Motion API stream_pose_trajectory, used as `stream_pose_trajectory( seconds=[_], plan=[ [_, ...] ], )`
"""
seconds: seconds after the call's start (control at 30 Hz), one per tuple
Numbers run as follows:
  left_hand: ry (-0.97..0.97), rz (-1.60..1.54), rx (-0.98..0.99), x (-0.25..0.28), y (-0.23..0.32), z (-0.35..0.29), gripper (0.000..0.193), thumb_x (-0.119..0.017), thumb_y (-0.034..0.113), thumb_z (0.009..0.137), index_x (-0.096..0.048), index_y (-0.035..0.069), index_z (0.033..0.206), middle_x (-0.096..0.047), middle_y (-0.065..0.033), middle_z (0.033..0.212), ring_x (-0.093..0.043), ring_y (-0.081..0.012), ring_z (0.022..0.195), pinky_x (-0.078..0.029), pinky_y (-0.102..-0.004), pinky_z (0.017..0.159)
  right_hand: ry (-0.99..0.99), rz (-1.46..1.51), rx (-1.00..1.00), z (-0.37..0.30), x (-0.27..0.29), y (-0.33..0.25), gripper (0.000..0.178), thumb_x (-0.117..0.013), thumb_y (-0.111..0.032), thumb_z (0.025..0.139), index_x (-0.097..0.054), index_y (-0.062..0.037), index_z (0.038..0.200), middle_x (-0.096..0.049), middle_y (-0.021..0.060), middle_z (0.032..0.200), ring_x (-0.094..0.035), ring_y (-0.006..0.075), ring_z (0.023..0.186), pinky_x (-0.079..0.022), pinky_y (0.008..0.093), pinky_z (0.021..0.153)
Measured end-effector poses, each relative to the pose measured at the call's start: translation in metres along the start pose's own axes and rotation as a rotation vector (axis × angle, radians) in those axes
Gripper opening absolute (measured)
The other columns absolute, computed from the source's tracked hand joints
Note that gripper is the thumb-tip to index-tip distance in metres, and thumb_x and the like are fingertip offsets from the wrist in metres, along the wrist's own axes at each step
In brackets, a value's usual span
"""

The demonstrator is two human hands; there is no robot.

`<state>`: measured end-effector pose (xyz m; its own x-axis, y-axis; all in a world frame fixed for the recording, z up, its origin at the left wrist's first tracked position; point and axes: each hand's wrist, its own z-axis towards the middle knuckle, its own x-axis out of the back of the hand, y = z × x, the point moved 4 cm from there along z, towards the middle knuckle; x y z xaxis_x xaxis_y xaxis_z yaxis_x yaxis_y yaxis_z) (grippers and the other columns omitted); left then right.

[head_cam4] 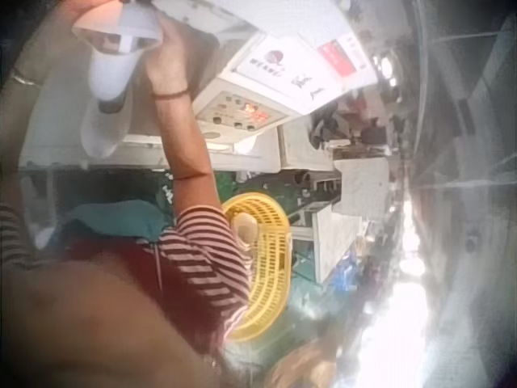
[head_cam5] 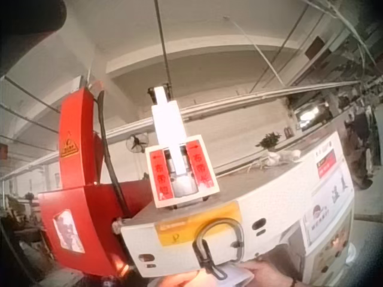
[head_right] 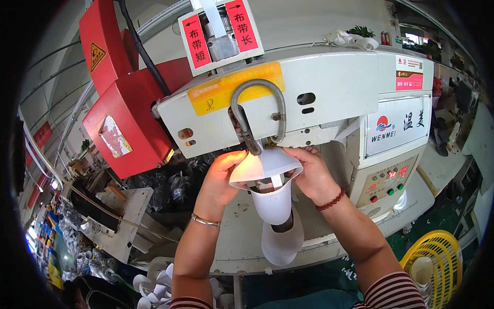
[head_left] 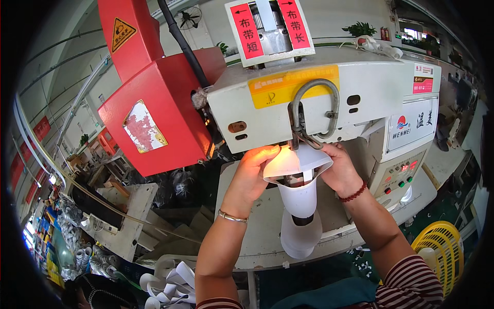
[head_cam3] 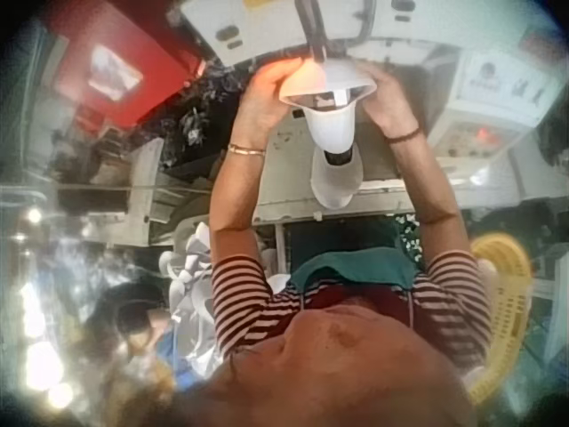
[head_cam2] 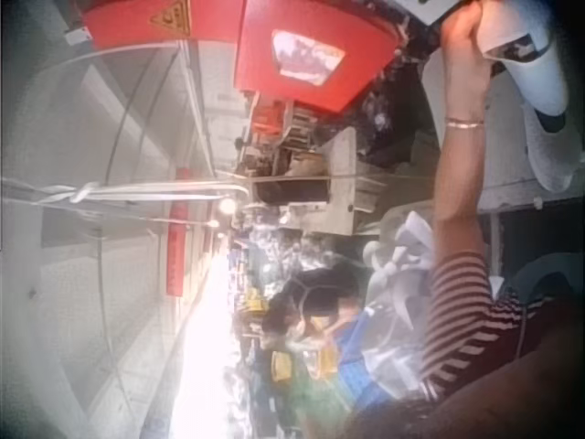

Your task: The person repeatedly takes shoe components from a bin, aligns and folds them by hand, and feeds them through a sewing machine to stitch them together.

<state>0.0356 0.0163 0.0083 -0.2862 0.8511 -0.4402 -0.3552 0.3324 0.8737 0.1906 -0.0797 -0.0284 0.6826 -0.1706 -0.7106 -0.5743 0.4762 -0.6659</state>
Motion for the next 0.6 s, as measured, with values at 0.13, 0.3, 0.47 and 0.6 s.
stream_pose_trajectory(
  seconds=[0.13, 0.3, 0.47, 0.6],
  plan=[
    [0.044, -0.015, -0.005, -0.007, 0.000, 0.000, 0.024, -0.047, 0.018, 0.091, -0.057, -0.003, 0.094, -0.056, -0.0037, 0.072, -0.045, -0.0076, 0.055, -0.034, -0.0206, 0.048, 0.045, 0.007, 0.004, -0.009, -0.012, -0.004, 0.011, -0.061, -0.006, 0.080, -0.058, 0.0012, 0.088, -0.062, 0.0068, 0.078, -0.058, 0.0138, 0.070, -0.044, 0.0275, 0.058],
    [-0.053, -0.110, -0.006, 0.005, -0.008, 0.003, 0.025, -0.046, 0.019, 0.092, -0.059, -0.003, 0.095, -0.055, -0.0021, 0.071, -0.042, -0.0073, 0.053, -0.032, -0.0207, 0.046, 0.013, 0.032, -0.027, -0.010, -0.013, -0.001, 0.011, -0.060, -0.009, 0.083, -0.060, 0.0009, 0.089, -0.062, 0.0064, 0.078, -0.057, 0.0126, 0.068, -0.045, 0.0258, 0.061],
    [0.083, -0.153, 0.063, 0.000, -0.014, 0.000, 0.026, -0.043, 0.023, 0.094, -0.057, 0.001, 0.095, -0.050, 0.0016, 0.066, -0.041, -0.0073, 0.052, -0.033, -0.0226, 0.049, 0.071, -0.082, -0.100, -0.010, -0.014, 0.002, 0.013, -0.056, -0.014, 0.086, -0.060, -0.0016, 0.086, -0.061, 0.0057, 0.077, -0.056, 0.0128, 0.064, -0.045, 0.0254, 0.062],
    [0.057, -0.201, 0.078, 0.010, -0.025, 0.001, 0.026, -0.043, 0.024, 0.094, -0.058, 0.003, 0.098, -0.050, 0.0026, 0.065, -0.041, -0.0075, 0.053, -0.035, -0.0243, 0.051, 0.086, -0.124, -0.141, -0.005, -0.001, 0.014, 0.014, -0.055, -0.016, 0.087, -0.060, -0.0025, 0.083, -0.062, 0.0056, 0.077, -0.057, 0.0136, 0.064, -0.046, 0.0264, 0.062]
  ],
)
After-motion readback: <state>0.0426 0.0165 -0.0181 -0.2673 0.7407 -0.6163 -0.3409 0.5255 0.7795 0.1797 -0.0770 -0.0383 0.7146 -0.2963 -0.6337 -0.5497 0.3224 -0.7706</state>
